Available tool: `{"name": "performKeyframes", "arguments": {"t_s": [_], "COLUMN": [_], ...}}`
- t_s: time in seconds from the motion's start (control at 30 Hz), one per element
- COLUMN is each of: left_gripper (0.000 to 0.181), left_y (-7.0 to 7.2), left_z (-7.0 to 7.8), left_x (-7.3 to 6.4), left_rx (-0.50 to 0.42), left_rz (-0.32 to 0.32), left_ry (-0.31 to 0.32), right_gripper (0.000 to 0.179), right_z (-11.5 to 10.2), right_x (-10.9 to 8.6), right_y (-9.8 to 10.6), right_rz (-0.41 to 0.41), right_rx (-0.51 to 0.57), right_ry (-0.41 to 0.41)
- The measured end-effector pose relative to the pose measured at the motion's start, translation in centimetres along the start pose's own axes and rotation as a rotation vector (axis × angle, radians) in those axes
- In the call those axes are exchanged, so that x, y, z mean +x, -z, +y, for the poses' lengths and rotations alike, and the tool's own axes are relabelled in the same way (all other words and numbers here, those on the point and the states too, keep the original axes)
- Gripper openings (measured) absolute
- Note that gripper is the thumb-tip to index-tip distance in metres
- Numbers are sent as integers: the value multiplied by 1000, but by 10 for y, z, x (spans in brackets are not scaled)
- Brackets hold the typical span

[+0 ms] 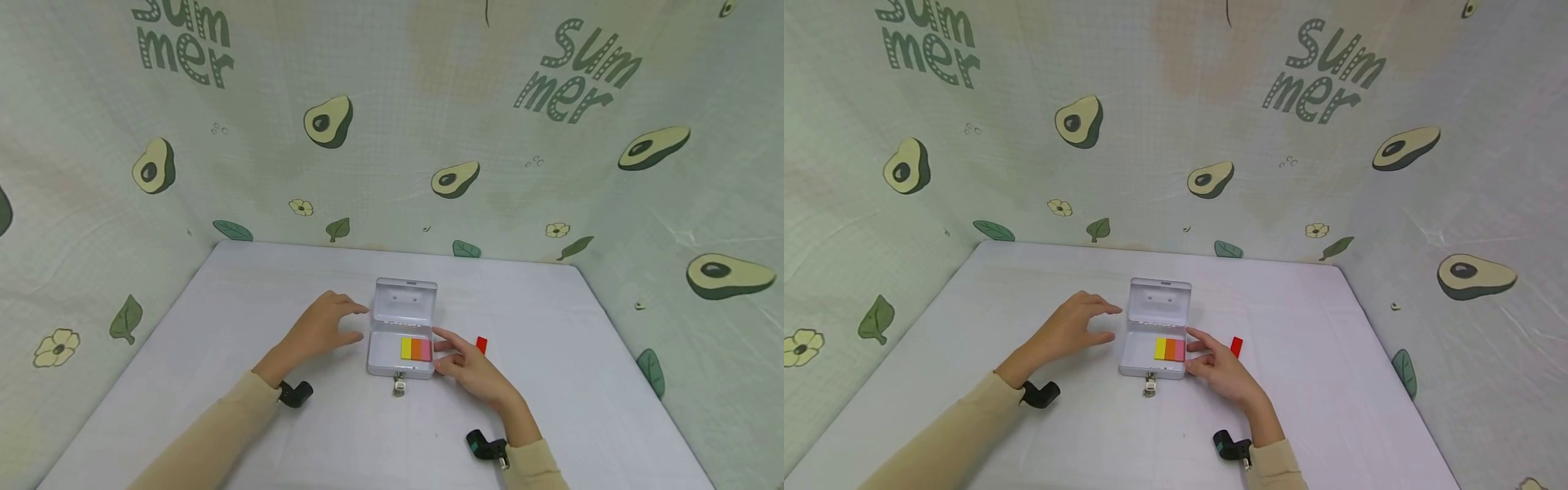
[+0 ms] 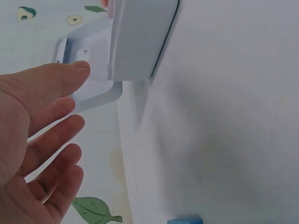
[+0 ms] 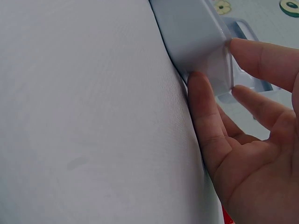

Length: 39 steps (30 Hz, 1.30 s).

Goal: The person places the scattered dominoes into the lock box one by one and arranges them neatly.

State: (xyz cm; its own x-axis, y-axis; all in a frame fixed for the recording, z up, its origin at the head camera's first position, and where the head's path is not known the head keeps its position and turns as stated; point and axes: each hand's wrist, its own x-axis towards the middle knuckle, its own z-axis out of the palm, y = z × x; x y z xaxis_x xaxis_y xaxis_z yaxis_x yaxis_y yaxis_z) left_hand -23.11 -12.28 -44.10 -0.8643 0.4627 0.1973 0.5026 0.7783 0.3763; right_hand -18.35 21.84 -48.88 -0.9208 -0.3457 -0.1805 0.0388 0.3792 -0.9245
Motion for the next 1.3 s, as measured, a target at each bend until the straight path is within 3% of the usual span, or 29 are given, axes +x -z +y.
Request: {"name": "performKeyframes", "arguments": {"t_s": [0.4, 0.77, 1.3], "left_gripper": [51, 55, 57], "left_y": [9, 11, 9], "left_z": [-29, -56, -87], "left_x": [-12, -29, -44], "left_rx": [-13, -22, -45], "left_rz": [4, -39, -66], "left_ry": [-3, 85, 83], "right_gripper": [68, 68, 68], "right_z": [1, 1, 1], "right_x": [0, 1, 1], "right_y": [0, 0, 0], "right_rz": [0, -3, -4], "right_rx": [5, 7, 13], "right_ry": [-1, -3, 9]}}
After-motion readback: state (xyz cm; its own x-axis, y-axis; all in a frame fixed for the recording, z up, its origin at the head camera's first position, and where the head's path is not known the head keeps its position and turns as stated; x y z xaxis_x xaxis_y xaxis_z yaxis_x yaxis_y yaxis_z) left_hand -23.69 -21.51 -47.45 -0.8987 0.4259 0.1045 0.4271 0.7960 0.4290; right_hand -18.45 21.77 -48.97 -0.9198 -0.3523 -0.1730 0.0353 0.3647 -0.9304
